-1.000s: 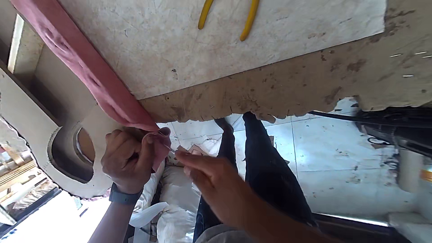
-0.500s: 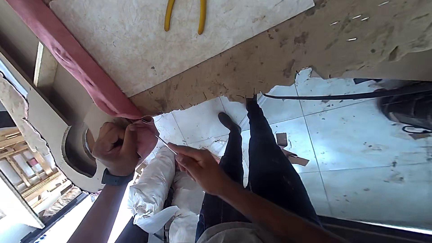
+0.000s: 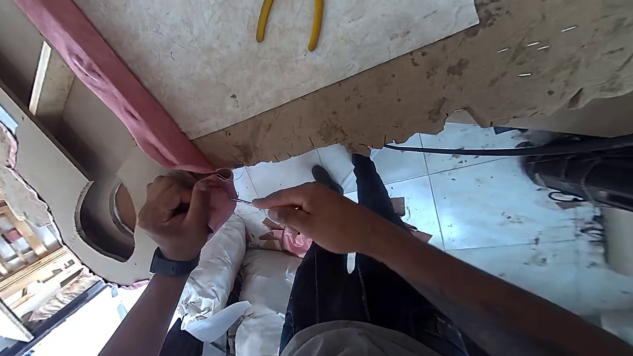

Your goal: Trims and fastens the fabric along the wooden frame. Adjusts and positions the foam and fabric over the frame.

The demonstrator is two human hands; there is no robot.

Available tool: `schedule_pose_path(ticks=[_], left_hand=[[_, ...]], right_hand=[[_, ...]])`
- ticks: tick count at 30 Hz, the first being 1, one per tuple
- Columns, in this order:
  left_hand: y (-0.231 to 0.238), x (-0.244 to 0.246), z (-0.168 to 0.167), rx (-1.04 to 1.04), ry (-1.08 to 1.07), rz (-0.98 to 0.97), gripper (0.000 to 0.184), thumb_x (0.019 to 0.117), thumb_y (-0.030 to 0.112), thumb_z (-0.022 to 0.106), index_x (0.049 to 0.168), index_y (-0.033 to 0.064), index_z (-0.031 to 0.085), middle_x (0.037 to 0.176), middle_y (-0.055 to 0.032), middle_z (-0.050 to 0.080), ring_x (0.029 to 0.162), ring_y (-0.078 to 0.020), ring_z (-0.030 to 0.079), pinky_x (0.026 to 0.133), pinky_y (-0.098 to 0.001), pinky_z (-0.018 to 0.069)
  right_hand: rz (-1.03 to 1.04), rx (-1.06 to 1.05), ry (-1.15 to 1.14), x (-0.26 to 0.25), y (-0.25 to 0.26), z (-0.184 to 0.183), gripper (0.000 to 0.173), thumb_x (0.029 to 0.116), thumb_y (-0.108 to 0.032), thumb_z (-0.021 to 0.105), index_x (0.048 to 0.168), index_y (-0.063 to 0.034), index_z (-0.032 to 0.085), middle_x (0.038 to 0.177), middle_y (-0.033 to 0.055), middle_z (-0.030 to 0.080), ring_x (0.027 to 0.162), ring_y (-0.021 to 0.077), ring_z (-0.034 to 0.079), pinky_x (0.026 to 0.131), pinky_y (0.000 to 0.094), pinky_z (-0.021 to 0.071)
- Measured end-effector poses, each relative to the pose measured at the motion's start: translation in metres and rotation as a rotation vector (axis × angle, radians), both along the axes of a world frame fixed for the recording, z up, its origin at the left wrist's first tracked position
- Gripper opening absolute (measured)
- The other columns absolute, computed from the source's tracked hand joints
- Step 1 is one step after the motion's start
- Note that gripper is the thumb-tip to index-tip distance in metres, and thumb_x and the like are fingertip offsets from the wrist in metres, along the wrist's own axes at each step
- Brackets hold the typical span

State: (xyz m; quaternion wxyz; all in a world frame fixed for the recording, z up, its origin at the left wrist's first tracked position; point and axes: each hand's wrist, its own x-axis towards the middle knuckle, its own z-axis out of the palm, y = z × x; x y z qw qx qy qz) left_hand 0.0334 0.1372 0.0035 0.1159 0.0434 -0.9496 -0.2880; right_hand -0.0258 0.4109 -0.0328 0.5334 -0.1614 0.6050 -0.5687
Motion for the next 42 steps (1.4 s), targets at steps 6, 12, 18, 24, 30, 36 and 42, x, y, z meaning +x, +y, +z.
schedule_pose_path(ticks=[6, 12, 18, 24, 30, 36, 42], left_hand=[[0.000, -0.002, 0.001, -0.024, 0.001, -0.015, 0.034, 0.0942, 0.016, 0.070, 0.064, 0.0114, 0.056, 0.071, -0.0003, 0.056, 0.073, -0.0163, 0.057, 0.069, -0.0355, 0.0484], [0.002, -0.003, 0.004, -0.021, 0.010, -0.006, 0.029, 0.0950, 0.013, 0.069, 0.068, 0.0092, 0.059, 0.074, -0.0006, 0.057, 0.071, -0.0141, 0.057, 0.064, -0.0310, 0.0484], [0.000, -0.001, 0.004, 0.011, 0.010, 0.016, 0.029, 0.0959, 0.014, 0.069, 0.068, 0.0091, 0.060, 0.074, -0.0010, 0.058, 0.070, -0.0131, 0.057, 0.061, -0.0294, 0.0484], [0.010, 0.003, 0.011, -0.044, -0.015, -0.069, 0.033, 0.0980, 0.024, 0.070, 0.069, 0.0097, 0.062, 0.077, -0.0039, 0.062, 0.079, -0.0193, 0.061, 0.073, -0.0394, 0.0518], [0.184, 0.027, 0.001, -0.268, -0.319, -0.281, 0.028, 0.1009, 0.038, 0.060, 0.092, 0.0190, 0.079, 0.097, -0.0053, 0.073, 0.100, -0.0271, 0.068, 0.090, -0.0534, 0.0536], [0.249, 0.066, -0.010, 0.572, -0.410, 0.223, 0.032, 0.0973, 0.036, 0.069, 0.088, 0.0061, 0.075, 0.087, -0.0034, 0.071, 0.085, -0.0135, 0.069, 0.084, -0.0357, 0.0595], [0.154, 0.041, -0.010, 1.230, -0.200, 1.014, 0.047, 0.1090, 0.042, 0.048, 0.106, 0.0008, 0.071, 0.084, -0.0111, 0.072, 0.070, -0.0200, 0.064, 0.061, -0.0338, 0.0515]], right_hand=[[-0.615, -0.059, -0.328, 0.108, -0.055, 0.010, 0.036, 0.1087, -0.035, 0.050, 0.142, -0.0303, 0.064, 0.077, 0.0006, 0.062, 0.057, 0.0114, 0.054, 0.053, 0.0298, 0.0495], [-1.083, -0.324, -0.347, 0.167, -0.123, 0.001, 0.039, 0.1096, -0.017, 0.048, 0.147, -0.0115, 0.058, 0.074, 0.0047, 0.057, 0.054, 0.0108, 0.048, 0.047, 0.0267, 0.0452], [-1.211, -0.091, -0.415, 0.138, -0.054, -0.031, 0.039, 0.1100, -0.031, 0.045, 0.149, -0.0294, 0.050, 0.085, 0.0016, 0.059, 0.055, 0.0123, 0.052, 0.047, 0.0288, 0.0483], [-0.868, -0.128, -0.305, 0.167, -0.007, -0.003, 0.035, 0.1081, -0.030, 0.053, 0.140, -0.0186, 0.064, 0.078, 0.0080, 0.064, 0.055, 0.0166, 0.054, 0.049, 0.0316, 0.0491], [-0.753, 0.216, 0.363, 0.031, 0.082, 0.050, 0.045, 0.1061, -0.033, 0.055, 0.150, -0.0226, 0.051, 0.113, 0.0005, 0.071, 0.078, 0.0153, 0.068, 0.066, 0.0371, 0.0610], [-0.693, 0.509, 0.826, -0.115, 0.101, 0.075, 0.049, 0.1051, -0.030, 0.054, 0.151, -0.0154, 0.050, 0.153, 0.0130, 0.049, 0.135, 0.0306, 0.053, 0.107, 0.0552, 0.0468], [-0.382, 0.109, 0.652, -0.039, -0.006, 0.104, 0.026, 0.1057, -0.028, 0.055, 0.125, -0.0171, 0.070, 0.119, -0.0003, 0.069, 0.103, 0.0132, 0.069, 0.087, 0.0404, 0.0614]])
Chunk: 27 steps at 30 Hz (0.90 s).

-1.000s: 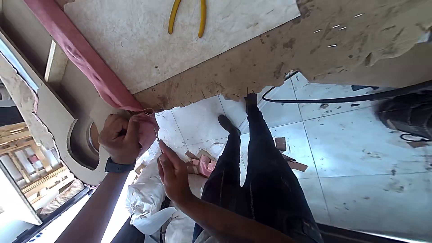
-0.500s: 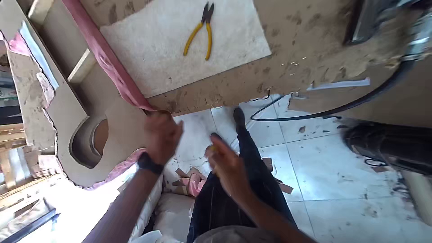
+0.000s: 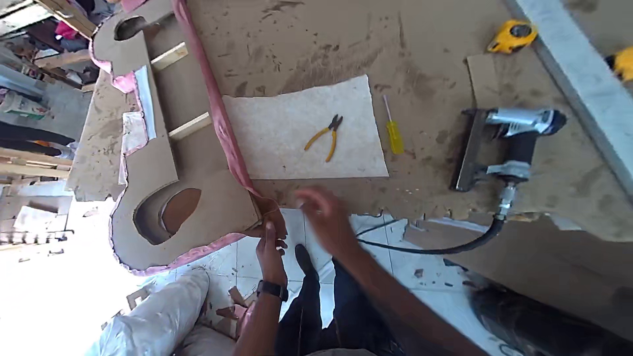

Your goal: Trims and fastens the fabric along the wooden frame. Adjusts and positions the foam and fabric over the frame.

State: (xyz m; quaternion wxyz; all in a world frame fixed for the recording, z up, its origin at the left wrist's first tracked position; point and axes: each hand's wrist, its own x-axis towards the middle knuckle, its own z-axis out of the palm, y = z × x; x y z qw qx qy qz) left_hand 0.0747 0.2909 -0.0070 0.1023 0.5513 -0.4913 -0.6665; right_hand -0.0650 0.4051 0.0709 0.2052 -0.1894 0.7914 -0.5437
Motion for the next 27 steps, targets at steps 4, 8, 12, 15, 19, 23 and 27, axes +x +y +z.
schedule_pose_path(ticks=[4, 8, 12, 15, 19, 23, 27], left_hand=[[0.012, -0.015, -0.028, -0.338, 0.031, 0.006, 0.024, 0.0996, 0.015, 0.064, 0.113, -0.0045, 0.068, 0.096, -0.0138, 0.074, 0.092, -0.0183, 0.072, 0.089, -0.0408, 0.0609], [0.003, 0.002, -0.030, -0.395, -0.025, -0.147, 0.018, 0.0934, 0.018, 0.067, 0.093, 0.0014, 0.072, 0.075, -0.0044, 0.072, 0.069, -0.0118, 0.069, 0.072, -0.0361, 0.0605], [0.009, -0.002, -0.029, -0.225, 0.055, -0.113, 0.026, 0.1008, 0.024, 0.065, 0.092, 0.0005, 0.073, 0.072, -0.0065, 0.070, 0.060, -0.0157, 0.064, 0.063, -0.0340, 0.0580], [0.022, -0.009, -0.023, -0.097, 0.157, -0.054, 0.035, 0.1058, 0.025, 0.057, 0.088, -0.0021, 0.071, 0.068, -0.0091, 0.067, 0.055, -0.0166, 0.059, 0.059, -0.0333, 0.0545], [0.039, 0.010, -0.021, -0.110, 0.226, -0.396, 0.036, 0.1063, 0.030, 0.054, 0.097, 0.0024, 0.075, 0.079, -0.0056, 0.072, 0.071, -0.0159, 0.067, 0.072, -0.0361, 0.0592], [0.046, 0.059, -0.025, -0.122, 0.267, -0.729, 0.031, 0.1023, 0.037, 0.062, 0.105, 0.0086, 0.076, 0.092, -0.0029, 0.075, 0.083, -0.0146, 0.071, 0.082, -0.0386, 0.0614], [-0.004, 0.084, -0.004, -0.346, 0.260, -0.730, 0.021, 0.1008, 0.029, 0.065, 0.105, 0.0113, 0.076, 0.097, -0.0004, 0.075, 0.086, -0.0118, 0.072, 0.081, -0.0362, 0.0626]], right_hand=[[0.266, 0.029, -0.224, 0.023, -0.076, -0.041, 0.024, 0.1051, -0.025, 0.054, 0.121, -0.0218, 0.072, 0.110, -0.0034, 0.073, 0.095, 0.0111, 0.071, 0.086, 0.0375, 0.0615], [0.332, 0.282, -0.118, 0.018, -0.092, -0.050, 0.026, 0.1021, -0.025, 0.055, 0.120, -0.0218, 0.074, 0.110, -0.0012, 0.073, 0.104, 0.0121, 0.069, 0.094, 0.0403, 0.0569], [0.172, 0.332, -0.022, -0.029, -0.065, -0.039, 0.034, 0.1053, -0.039, 0.052, 0.128, -0.0220, 0.070, 0.120, 0.0003, 0.071, 0.107, 0.0162, 0.069, 0.095, 0.0457, 0.0581], [-0.060, 0.400, 0.100, -0.107, -0.011, -0.034, 0.047, 0.1041, -0.050, 0.051, 0.128, -0.0108, 0.063, 0.113, 0.0161, 0.068, 0.096, 0.0347, 0.069, 0.078, 0.0611, 0.0570], [-0.188, 0.655, 0.218, -0.190, -0.012, -0.059, 0.063, 0.0887, -0.069, 0.063, 0.108, -0.0096, 0.068, 0.108, 0.0213, 0.063, 0.093, 0.0422, 0.064, 0.068, 0.0649, 0.0522], [-0.119, 0.904, 0.216, -0.198, -0.044, -0.053, 0.081, 0.0786, -0.080, 0.066, 0.106, -0.0044, 0.071, 0.125, 0.0285, 0.058, 0.107, 0.0483, 0.061, 0.076, 0.0661, 0.0532], [-0.059, 1.027, 0.213, -0.189, -0.057, -0.031, 0.057, 0.0788, -0.052, 0.080, 0.106, -0.0020, 0.072, 0.131, 0.0307, 0.055, 0.108, 0.0499, 0.062, 0.078, 0.0660, 0.0545]])
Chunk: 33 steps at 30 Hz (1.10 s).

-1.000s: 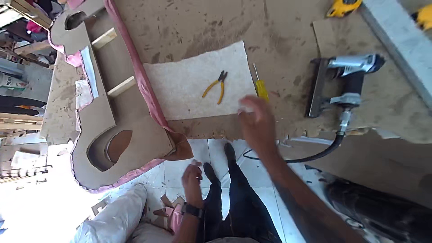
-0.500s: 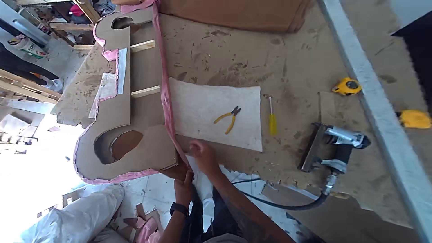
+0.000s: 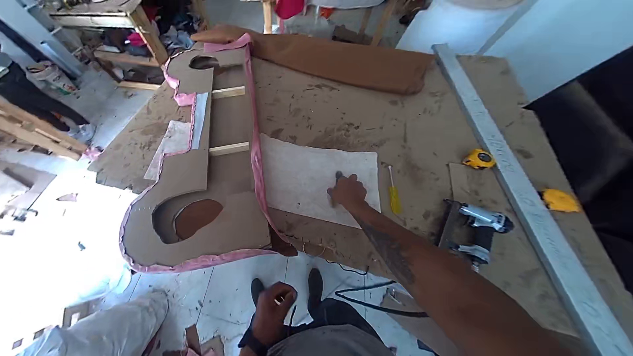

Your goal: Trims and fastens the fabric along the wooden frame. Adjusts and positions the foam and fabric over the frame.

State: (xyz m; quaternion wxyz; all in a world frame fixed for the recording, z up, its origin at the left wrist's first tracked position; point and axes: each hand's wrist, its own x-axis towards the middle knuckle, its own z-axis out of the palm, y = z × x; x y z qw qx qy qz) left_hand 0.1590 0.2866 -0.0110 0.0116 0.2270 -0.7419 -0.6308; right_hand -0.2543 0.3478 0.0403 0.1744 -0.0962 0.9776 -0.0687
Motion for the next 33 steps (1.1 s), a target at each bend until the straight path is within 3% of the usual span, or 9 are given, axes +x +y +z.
schedule_pose_path(ticks=[3, 5, 7, 10, 12, 14, 17, 24, 33], left_hand=[[-0.051, 0.010, 0.032, -0.176, 0.195, 0.049, 0.018, 0.1019, 0.025, 0.064, 0.102, 0.0125, 0.076, 0.094, 0.0016, 0.074, 0.086, -0.0111, 0.071, 0.080, -0.0345, 0.0629], [-0.092, 0.010, 0.049, -0.272, 0.298, 0.064, 0.017, 0.1014, 0.025, 0.064, 0.100, 0.0127, 0.077, 0.092, 0.0021, 0.074, 0.086, -0.0115, 0.071, 0.081, -0.0350, 0.0628], [-0.133, 0.003, 0.058, -0.358, 0.309, 0.074, 0.021, 0.1013, 0.029, 0.065, 0.101, 0.0125, 0.077, 0.096, 0.0010, 0.074, 0.091, -0.0116, 0.071, 0.085, -0.0364, 0.0625], [-0.178, -0.008, 0.065, -0.503, 0.216, 0.105, 0.025, 0.1002, 0.034, 0.064, 0.104, 0.0140, 0.078, 0.103, -0.0006, 0.073, 0.102, -0.0119, 0.069, 0.094, -0.0370, 0.0596], [-0.200, -0.016, 0.059, -0.647, 0.183, 0.102, 0.026, 0.0998, 0.037, 0.063, 0.107, 0.0169, 0.078, 0.107, -0.0003, 0.074, 0.110, -0.0160, 0.067, 0.100, -0.0420, 0.0556], [-0.214, -0.026, 0.050, -0.783, 0.152, 0.072, 0.031, 0.0984, 0.042, 0.062, 0.114, 0.0191, 0.076, 0.118, -0.0018, 0.072, 0.120, -0.0236, 0.061, 0.106, -0.0504, 0.0488], [-0.219, -0.043, 0.033, -0.893, 0.061, 0.078, 0.043, 0.0945, 0.049, 0.062, 0.125, 0.0206, 0.072, 0.139, -0.0061, 0.063, 0.136, -0.0310, 0.051, 0.115, -0.0580, 0.0381], [-0.214, -0.048, 0.022, -0.979, 0.050, 0.136, 0.041, 0.0932, 0.050, 0.058, 0.116, 0.0220, 0.076, 0.138, -0.0063, 0.064, 0.133, -0.0307, 0.054, 0.110, -0.0571, 0.0414], [-0.215, -0.051, 0.021, -1.011, 0.036, 0.147, 0.036, 0.0927, 0.044, 0.059, 0.111, 0.0191, 0.077, 0.135, -0.0073, 0.065, 0.130, -0.0288, 0.054, 0.109, -0.0519, 0.0421]], right_hand=[[-0.021, 0.027, -0.034, 0.018, 0.015, 0.003, 0.043, 0.0820, -0.044, 0.075, 0.096, -0.0039, 0.071, 0.114, 0.0257, 0.064, 0.099, 0.0441, 0.066, 0.073, 0.0627, 0.0555], [-0.119, -0.202, -0.112, 0.039, 0.035, 0.005, 0.039, 0.0931, -0.041, 0.063, 0.097, -0.0025, 0.066, 0.093, 0.0211, 0.068, 0.085, 0.0381, 0.069, 0.068, 0.0594, 0.0546], [-0.283, -0.646, -0.306, 0.073, 0.053, 0.012, 0.037, 0.1061, -0.031, 0.051, 0.125, 0.0002, 0.055, 0.100, 0.0192, 0.069, 0.086, 0.0322, 0.073, 0.070, 0.0516, 0.0626], [-0.368, -1.120, -0.470, 0.146, 0.061, 0.029, 0.029, 0.1084, -0.027, 0.051, 0.125, -0.0026, 0.055, 0.115, 0.0164, 0.070, 0.104, 0.0320, 0.073, 0.084, 0.0523, 0.0640], [-0.216, -1.067, -0.450, 0.185, 0.062, 0.038, 0.043, 0.1075, -0.043, 0.050, 0.133, -0.0113, 0.063, 0.123, 0.0098, 0.069, 0.111, 0.0254, 0.069, 0.095, 0.0487, 0.0589], [-0.106, -1.025, -0.408, 0.217, 0.054, 0.049, 0.043, 0.1068, -0.046, 0.047, 0.134, -0.0174, 0.065, 0.111, 0.0064, 0.070, 0.098, 0.0210, 0.066, 0.088, 0.0463, 0.0558], [-0.081, -1.011, -0.662, 0.245, 0.034, 0.059, 0.043, 0.1098, -0.041, 0.043, 0.119, -0.0058, 0.066, 0.106, 0.0067, 0.074, 0.094, 0.0200, 0.073, 0.087, 0.0418, 0.0611], [0.138, -0.317, -0.784, 0.245, -0.001, 0.021, 0.041, 0.1062, -0.039, 0.043, 0.105, -0.0051, 0.066, 0.096, 0.0127, 0.071, 0.089, 0.0276, 0.071, 0.080, 0.0522, 0.0557], [0.206, -0.128, -0.766, 0.254, -0.017, 0.048, 0.037, 0.1072, -0.029, 0.040, 0.110, -0.0011, 0.063, 0.103, 0.0215, 0.068, 0.103, 0.0387, 0.068, 0.085, 0.0578, 0.0542]])
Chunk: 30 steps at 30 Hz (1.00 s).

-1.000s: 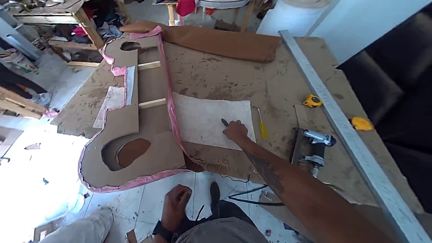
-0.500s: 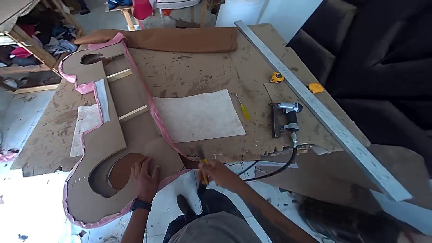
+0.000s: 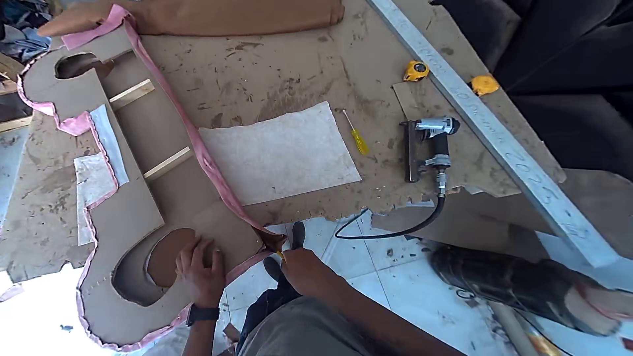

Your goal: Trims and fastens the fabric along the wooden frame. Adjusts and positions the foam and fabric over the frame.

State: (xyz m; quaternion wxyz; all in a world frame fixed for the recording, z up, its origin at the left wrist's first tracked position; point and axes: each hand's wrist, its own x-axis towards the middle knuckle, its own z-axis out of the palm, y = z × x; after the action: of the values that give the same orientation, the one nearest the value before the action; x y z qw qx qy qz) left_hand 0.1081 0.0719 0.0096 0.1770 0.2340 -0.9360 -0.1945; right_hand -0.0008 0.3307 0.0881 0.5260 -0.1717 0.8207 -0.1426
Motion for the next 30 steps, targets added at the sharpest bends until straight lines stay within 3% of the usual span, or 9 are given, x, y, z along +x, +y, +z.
schedule_pose_path(ticks=[7, 18, 20, 22, 23, 25, 27, 29, 30], left_hand=[[0.002, 0.001, 0.001, -0.009, -0.004, -0.010, 0.036, 0.0912, 0.043, 0.061, 0.112, 0.0194, 0.077, 0.137, -0.0074, 0.063, 0.132, -0.0296, 0.053, 0.110, -0.0530, 0.0409], [0.001, 0.007, 0.008, 0.019, -0.009, -0.024, 0.036, 0.0905, 0.044, 0.059, 0.112, 0.0214, 0.076, 0.140, -0.0057, 0.061, 0.134, -0.0309, 0.051, 0.109, -0.0550, 0.0404], [-0.003, 0.007, 0.008, 0.029, 0.006, -0.039, 0.037, 0.0893, 0.047, 0.059, 0.111, 0.0234, 0.077, 0.142, -0.0046, 0.060, 0.135, -0.0307, 0.050, 0.109, -0.0559, 0.0402], [-0.008, 0.011, 0.010, 0.063, 0.006, -0.069, 0.042, 0.0865, 0.053, 0.062, 0.115, 0.0254, 0.075, 0.146, -0.0032, 0.058, 0.138, -0.0299, 0.048, 0.109, -0.0572, 0.0399], [-0.010, 0.014, 0.012, 0.088, -0.003, -0.096, 0.049, 0.0838, 0.057, 0.065, 0.119, 0.0249, 0.074, 0.149, -0.0045, 0.055, 0.140, -0.0304, 0.046, 0.110, -0.0581, 0.0394], [-0.016, 0.018, 0.020, 0.110, -0.066, -0.164, 0.082, 0.0727, 0.075, 0.070, 0.134, 0.0211, 0.067, 0.159, -0.0130, 0.045, 0.149, -0.0361, 0.037, 0.117, -0.0621, 0.0347], [-0.021, 0.035, 0.032, 0.041, -0.223, -0.218, 0.120, 0.0548, 0.097, 0.064, 0.150, 0.0239, 0.054, 0.167, -0.0186, 0.030, 0.155, -0.0426, 0.024, 0.121, -0.0675, 0.0255], [-0.027, 0.045, 0.041, -0.040, -0.394, -0.249, 0.139, 0.0425, 0.096, 0.072, 0.161, 0.0326, 0.037, 0.171, -0.0169, 0.018, 0.156, -0.0444, 0.018, 0.119, -0.0725, 0.0221], [-0.030, 0.046, 0.041, -0.071, -0.465, -0.244, 0.141, 0.0421, 0.090, 0.078, 0.163, 0.0362, 0.029, 0.173, -0.0144, 0.013, 0.156, -0.0429, 0.019, 0.117, -0.0718, 0.0250]], right_hand=[[-0.059, 0.041, 0.102, 0.021, -0.009, -0.003, 0.038, 0.1075, -0.030, 0.038, 0.118, -0.0030, 0.062, 0.109, 0.0190, 0.068, 0.107, 0.0363, 0.068, 0.087, 0.0546, 0.0559], [-0.211, -0.003, 0.218, 0.039, -0.032, -0.016, 0.043, 0.1077, -0.038, 0.035, 0.119, -0.0056, 0.062, 0.106, 0.0170, 0.070, 0.106, 0.0343, 0.069, 0.088, 0.0549, 0.0556], [-0.380, -0.166, 0.152, 0.042, -0.026, -0.036, 0.048, 0.1092, -0.044, 0.034, 0.110, -0.0059, 0.064, 0.095, 0.0146, 0.067, 0.092, 0.0300, 0.068, 0.081, 0.0503, 0.0550], [-0.711, -0.563, -0.090, 0.057, -0.012, -0.073, 0.049, 0.1114, -0.043, 0.032, 0.101, -0.0038, 0.060, 0.077, 0.0072, 0.063, 0.060, 0.0183, 0.060, 0.055, 0.0343, 0.0529], [-0.856, -0.781, -0.262, 0.070, -0.004, -0.088, 0.049, 0.1118, -0.043, 0.032, 0.103, -0.0020, 0.059, 0.077, 0.0083, 0.064, 0.056, 0.0172, 0.060, 0.051, 0.0328, 0.0534], [-0.933, -0.970, -0.387, 0.092, 0.007, -0.096, 0.050, 0.1113, -0.043, 0.034, 0.107, -0.0001, 0.059, 0.081, 0.0131, 0.066, 0.059, 0.0218, 0.063, 0.054, 0.0373, 0.0571], [-0.866, -0.982, -0.245, 0.109, 0.020, -0.076, 0.048, 0.1103, -0.041, 0.038, 0.115, 0.0011, 0.061, 0.093, 0.0167, 0.072, 0.075, 0.0293, 0.072, 0.066, 0.0451, 0.0632], [-0.914, -1.073, -0.090, 0.098, 0.038, -0.045, 0.046, 0.1089, -0.038, 0.044, 0.121, 0.0010, 0.064, 0.117, 0.0197, 0.072, 0.102, 0.0371, 0.072, 0.085, 0.0528, 0.0631], [-0.991, -1.124, -0.026, 0.080, 0.048, -0.033, 0.042, 0.1092, -0.033, 0.043, 0.123, 0.0018, 0.063, 0.126, 0.0219, 0.069, 0.111, 0.0398, 0.069, 0.091, 0.0551, 0.0607]])
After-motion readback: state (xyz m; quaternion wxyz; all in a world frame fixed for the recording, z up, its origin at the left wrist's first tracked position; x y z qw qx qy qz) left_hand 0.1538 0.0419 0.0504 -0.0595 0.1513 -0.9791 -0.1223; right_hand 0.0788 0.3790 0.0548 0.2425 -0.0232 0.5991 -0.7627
